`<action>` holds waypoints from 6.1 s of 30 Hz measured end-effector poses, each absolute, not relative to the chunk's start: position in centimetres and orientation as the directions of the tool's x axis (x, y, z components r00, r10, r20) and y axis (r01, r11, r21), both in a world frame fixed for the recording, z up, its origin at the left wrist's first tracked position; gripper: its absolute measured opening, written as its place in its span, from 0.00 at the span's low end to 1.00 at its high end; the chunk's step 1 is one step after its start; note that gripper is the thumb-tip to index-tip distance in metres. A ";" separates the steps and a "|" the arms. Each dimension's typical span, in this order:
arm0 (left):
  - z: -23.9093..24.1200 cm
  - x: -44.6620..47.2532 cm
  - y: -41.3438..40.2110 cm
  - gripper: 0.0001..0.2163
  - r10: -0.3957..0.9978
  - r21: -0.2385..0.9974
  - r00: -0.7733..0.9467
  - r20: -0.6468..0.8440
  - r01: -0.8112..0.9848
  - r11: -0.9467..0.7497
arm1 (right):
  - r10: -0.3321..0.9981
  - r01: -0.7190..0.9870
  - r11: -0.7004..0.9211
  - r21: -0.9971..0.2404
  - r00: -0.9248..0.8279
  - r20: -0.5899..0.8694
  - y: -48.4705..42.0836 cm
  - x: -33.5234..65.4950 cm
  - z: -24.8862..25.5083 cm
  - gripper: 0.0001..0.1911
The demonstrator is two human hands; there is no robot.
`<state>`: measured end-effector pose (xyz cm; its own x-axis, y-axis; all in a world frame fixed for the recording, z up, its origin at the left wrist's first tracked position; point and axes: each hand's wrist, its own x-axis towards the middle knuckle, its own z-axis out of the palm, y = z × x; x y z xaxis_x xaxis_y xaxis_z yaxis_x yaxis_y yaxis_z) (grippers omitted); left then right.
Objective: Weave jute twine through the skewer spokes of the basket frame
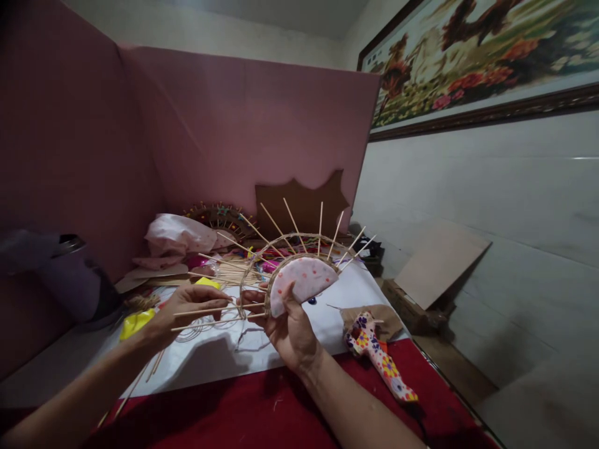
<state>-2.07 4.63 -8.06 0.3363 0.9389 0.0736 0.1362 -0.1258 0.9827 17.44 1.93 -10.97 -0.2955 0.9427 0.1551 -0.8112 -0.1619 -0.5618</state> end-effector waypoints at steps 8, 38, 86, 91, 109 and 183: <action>-5.6 -5.4 6.2 0.07 0.938 0.956 0.342 0.060 0.251 -0.153 | 0.935 -0.813 -0.176 -0.555 -0.314 0.163 1.8 17.6 -11.0 0.21; 1.2 -5.9 6.6 0.10 0.894 0.582 0.433 0.112 0.701 -0.412 | 0.947 -0.776 -0.168 -0.608 -0.298 0.118 2.0 17.6 -11.0 0.19; -2.9 -1.9 8.8 0.10 0.885 0.839 0.392 0.252 0.367 -0.402 | 0.850 -0.718 -0.286 -0.635 -0.495 0.177 0.9 17.7 -10.7 0.20; -2.2 -3.5 9.9 0.10 0.858 0.839 0.498 0.127 0.407 -0.361 | 0.832 -0.668 -0.272 -0.692 -0.525 0.179 0.8 17.6 -10.7 0.22; 3.6 -5.3 9.5 0.09 0.767 0.062 0.541 0.347 0.802 -0.594 | 0.887 -0.615 -0.283 -0.736 -0.461 0.044 1.4 17.4 -11.5 0.22; 4.6 -5.9 10.6 0.10 0.844 0.560 0.352 0.404 0.634 -0.533 | 0.682 -0.444 -0.374 -0.814 -0.726 0.082 0.7 17.6 -11.6 0.27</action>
<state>-5.90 10.56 4.62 0.3523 0.8441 0.4042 0.6344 -0.5329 0.5599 17.59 0.70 -11.60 -0.7265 0.6822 0.0823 -0.4437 -0.3743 -0.8143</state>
